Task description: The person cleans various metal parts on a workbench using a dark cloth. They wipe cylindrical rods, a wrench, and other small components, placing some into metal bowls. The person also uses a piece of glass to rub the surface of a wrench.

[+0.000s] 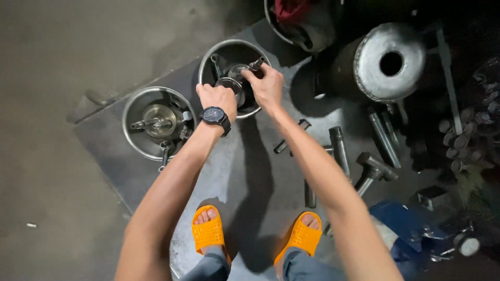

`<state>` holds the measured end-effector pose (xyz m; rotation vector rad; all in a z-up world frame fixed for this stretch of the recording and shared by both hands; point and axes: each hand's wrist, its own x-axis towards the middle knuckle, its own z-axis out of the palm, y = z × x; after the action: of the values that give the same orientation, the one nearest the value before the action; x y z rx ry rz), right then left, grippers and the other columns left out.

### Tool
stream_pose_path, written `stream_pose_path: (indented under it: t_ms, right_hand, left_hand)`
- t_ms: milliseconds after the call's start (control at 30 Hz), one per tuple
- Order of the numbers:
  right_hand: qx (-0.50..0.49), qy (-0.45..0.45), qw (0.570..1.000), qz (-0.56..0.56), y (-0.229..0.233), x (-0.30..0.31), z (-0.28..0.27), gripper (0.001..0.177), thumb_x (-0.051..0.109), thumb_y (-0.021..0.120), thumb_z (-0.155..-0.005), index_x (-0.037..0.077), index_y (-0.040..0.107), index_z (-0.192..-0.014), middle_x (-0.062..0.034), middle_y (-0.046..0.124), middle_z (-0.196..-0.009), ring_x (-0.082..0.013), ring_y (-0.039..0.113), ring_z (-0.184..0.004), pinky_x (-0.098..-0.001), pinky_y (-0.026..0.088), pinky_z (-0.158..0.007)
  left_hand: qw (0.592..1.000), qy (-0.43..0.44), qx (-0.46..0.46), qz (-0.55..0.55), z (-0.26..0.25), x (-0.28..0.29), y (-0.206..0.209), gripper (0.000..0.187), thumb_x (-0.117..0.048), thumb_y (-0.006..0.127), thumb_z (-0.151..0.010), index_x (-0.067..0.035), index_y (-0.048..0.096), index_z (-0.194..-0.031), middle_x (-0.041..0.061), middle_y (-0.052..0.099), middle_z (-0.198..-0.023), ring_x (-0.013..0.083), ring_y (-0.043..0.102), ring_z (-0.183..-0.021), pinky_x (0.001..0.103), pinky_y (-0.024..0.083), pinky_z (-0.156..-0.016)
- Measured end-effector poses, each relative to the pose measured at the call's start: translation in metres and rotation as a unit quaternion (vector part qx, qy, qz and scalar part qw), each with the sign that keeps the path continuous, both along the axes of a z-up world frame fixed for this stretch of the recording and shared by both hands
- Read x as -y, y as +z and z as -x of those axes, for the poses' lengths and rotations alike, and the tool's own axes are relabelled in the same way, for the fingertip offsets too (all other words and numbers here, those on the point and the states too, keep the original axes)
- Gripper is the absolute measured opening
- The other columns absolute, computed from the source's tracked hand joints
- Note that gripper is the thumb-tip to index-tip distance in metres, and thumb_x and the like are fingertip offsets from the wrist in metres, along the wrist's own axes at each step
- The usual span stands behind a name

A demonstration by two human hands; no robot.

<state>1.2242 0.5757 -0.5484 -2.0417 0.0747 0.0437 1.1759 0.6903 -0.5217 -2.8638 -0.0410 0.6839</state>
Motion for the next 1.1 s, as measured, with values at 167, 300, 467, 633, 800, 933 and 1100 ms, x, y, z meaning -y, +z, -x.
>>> stream_pose_path:
  t_ms: [167,300,467,633,800,933,1100]
  right_hand:
    - [0.127,0.038,0.991,-0.009,0.026,0.01,-0.003,0.013,0.023,0.076,-0.069,0.014,0.067,-0.068,-0.0039,0.062,-0.054,-0.0205,0.063,-0.055,-0.0291,0.048,-0.05]
    - [0.211,0.145,0.966,-0.03,0.105,0.051,0.011,0.009,0.011,0.076,-0.075,0.011,0.068,-0.073,-0.0046,0.065,-0.063,-0.0136,0.064,-0.064,-0.025,0.047,-0.056]
    - [0.187,0.187,0.963,0.056,0.141,0.094,0.051,0.016,0.016,0.08,-0.075,0.009,0.066,-0.072,-0.0065,0.062,-0.061,-0.0182,0.062,-0.06,-0.0289,0.046,-0.054]
    - [0.073,0.197,0.97,0.125,0.069,0.118,0.07,0.016,0.024,0.078,-0.071,0.011,0.068,-0.073,-0.0091,0.065,-0.065,-0.0262,0.064,-0.066,-0.0345,0.047,-0.055]
    - [0.008,0.211,0.959,0.189,0.036,0.115,0.076,0.021,0.024,0.072,-0.072,0.009,0.069,-0.087,-0.012,0.068,-0.078,-0.0322,0.064,-0.079,-0.0392,0.051,-0.067]
    - [0.034,0.211,0.96,0.181,0.015,0.114,0.062,0.024,0.025,0.073,-0.071,0.011,0.069,-0.091,-0.0108,0.068,-0.081,-0.0296,0.064,-0.082,-0.0383,0.052,-0.068]
    - [-0.046,0.253,0.829,0.496,0.036,0.122,0.015,0.021,0.025,0.057,-0.077,0.017,0.065,-0.096,-0.0115,0.067,-0.079,-0.0312,0.067,-0.075,-0.0414,0.055,-0.059]
  left_hand:
    - [1.0,-0.007,0.009,-0.002,0.0,0.0,0.055,0.025,-0.02,0.045,-0.083,-0.011,0.069,-0.083,0.006,0.067,-0.085,0.0305,0.057,-0.082,0.047,0.027,-0.07]
    - [0.996,-0.079,-0.016,0.024,0.026,0.002,0.12,0.024,-0.018,0.047,-0.084,-0.009,0.069,-0.084,0.009,0.067,-0.085,0.0333,0.06,-0.082,0.047,0.027,-0.072]
    - [0.989,-0.124,-0.082,0.002,0.073,0.029,0.149,0.029,-0.023,0.041,-0.087,-0.014,0.067,-0.096,0.003,0.067,-0.097,0.0301,0.058,-0.095,0.046,0.027,-0.076]
    - [0.969,-0.171,-0.177,-0.03,0.097,0.052,0.077,0.034,-0.019,0.034,-0.089,-0.013,0.064,-0.104,0.002,0.065,-0.099,0.0296,0.058,-0.088,0.045,0.029,-0.072]
    - [0.943,-0.216,-0.205,-0.147,0.099,0.055,0.017,0.031,-0.015,0.037,-0.091,-0.012,0.063,-0.075,0.003,0.058,-0.057,0.0248,0.05,-0.062,0.046,0.031,-0.071]
    - [0.937,-0.246,-0.175,-0.174,0.093,0.06,0.018,0.028,-0.014,0.043,-0.088,-0.007,0.062,-0.069,0.009,0.054,-0.052,0.0267,0.047,-0.055,0.047,0.032,-0.069]
    - [0.945,-0.29,-0.1,-0.109,0.105,0.072,0.084,0.032,-0.017,0.037,-0.092,-0.002,0.06,-0.108,0.021,0.059,-0.106,0.0386,0.049,-0.098,0.064,0.025,-0.09]
